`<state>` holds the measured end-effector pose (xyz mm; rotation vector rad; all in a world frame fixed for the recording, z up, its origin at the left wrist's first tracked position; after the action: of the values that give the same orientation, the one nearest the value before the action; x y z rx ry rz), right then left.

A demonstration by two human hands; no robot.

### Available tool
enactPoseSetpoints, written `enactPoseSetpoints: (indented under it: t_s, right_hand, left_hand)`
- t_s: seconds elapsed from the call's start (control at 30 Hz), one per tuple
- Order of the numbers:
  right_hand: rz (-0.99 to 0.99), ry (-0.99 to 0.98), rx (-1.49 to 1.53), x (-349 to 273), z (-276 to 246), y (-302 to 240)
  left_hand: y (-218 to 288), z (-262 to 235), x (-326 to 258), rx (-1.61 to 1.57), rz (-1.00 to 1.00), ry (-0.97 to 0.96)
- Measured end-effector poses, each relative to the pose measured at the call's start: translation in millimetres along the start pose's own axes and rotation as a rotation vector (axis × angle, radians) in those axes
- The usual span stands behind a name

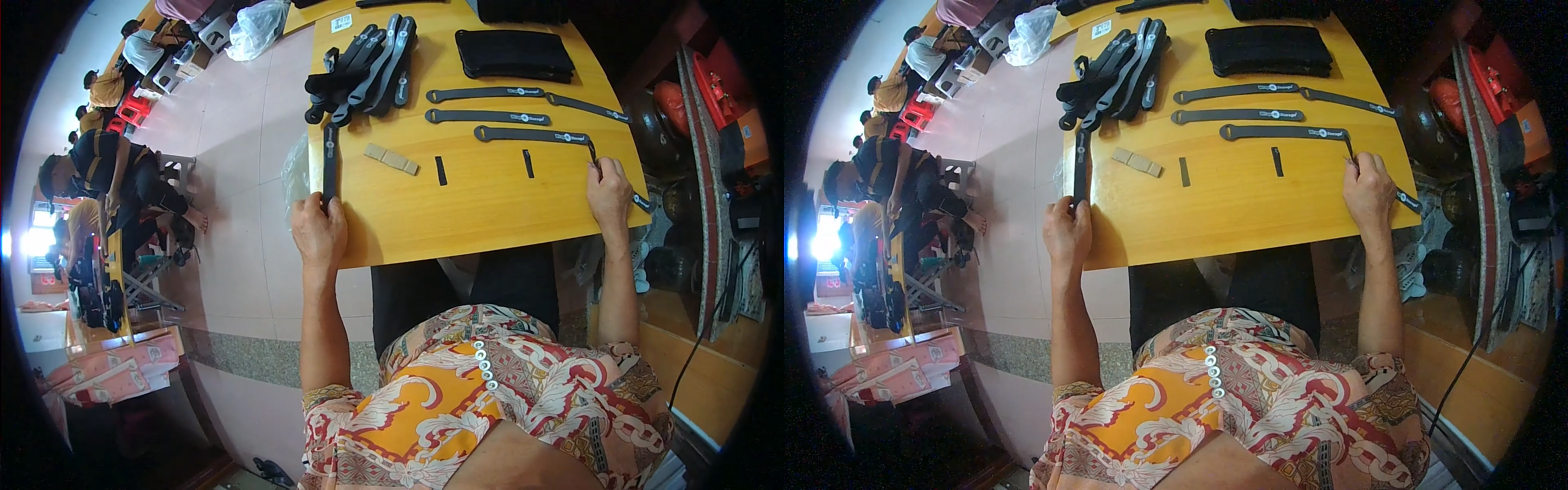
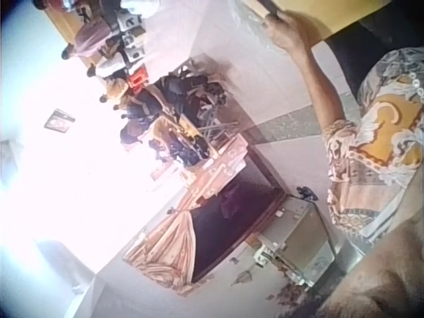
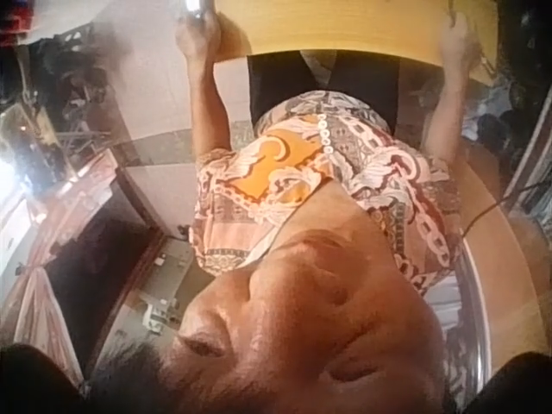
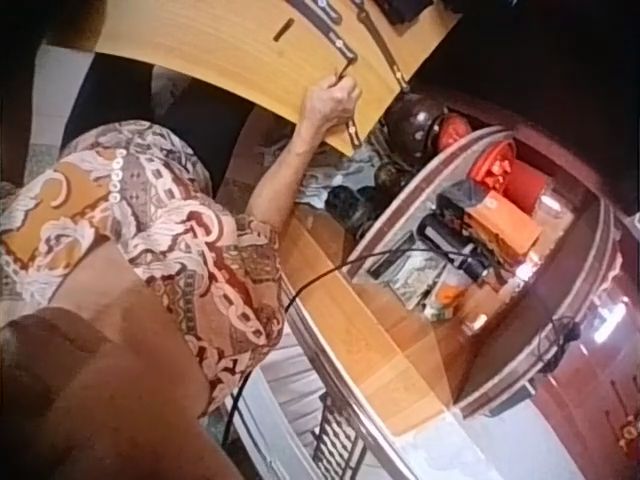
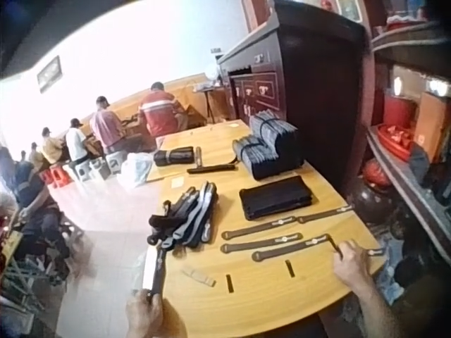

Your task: Assembling straps by manually inserting hardware components into pre-cut holes at a workshop table.

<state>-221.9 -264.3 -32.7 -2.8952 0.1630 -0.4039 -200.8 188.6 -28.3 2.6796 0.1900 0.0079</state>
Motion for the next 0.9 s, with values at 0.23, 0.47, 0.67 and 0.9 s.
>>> enactPoseSetpoints:
  t_s: [0.23,0.47,0.67,0.9]
  right_hand:
    - [0.065,-0.053,0.058,0.5,1.3,2.6]
    - [0.027,0.012,0.122,1.2,-2.9,-1.4]
    - [0.078,0.129,0.282,-3.2,-7.2,9.3]
    - [0.136,0.369,0.276,-14.8,-10.6,24.9]
  left_hand:
    - [77.2,-1.3,-7.5,0.077,0.452,0.171]
    - [106.6,30.5,0.3,0.242,0.665,-0.16]
    - [88.8,0.3,-3.9,0.004,0.674,-0.073]
    - [166.1,-92.0,-131.3,-1.154,0.982,-0.183]
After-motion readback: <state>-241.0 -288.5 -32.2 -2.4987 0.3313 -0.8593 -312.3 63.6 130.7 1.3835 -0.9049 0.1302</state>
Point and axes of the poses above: each hand's wrist, its own x-axis towards the middle knuckle, its own z-axis out of the palm, y = z × x, the point moved 6 cm from there along x, towards the middle knuckle, and after that the axes turned 13 degrees about -y, right-handed, at the moved point
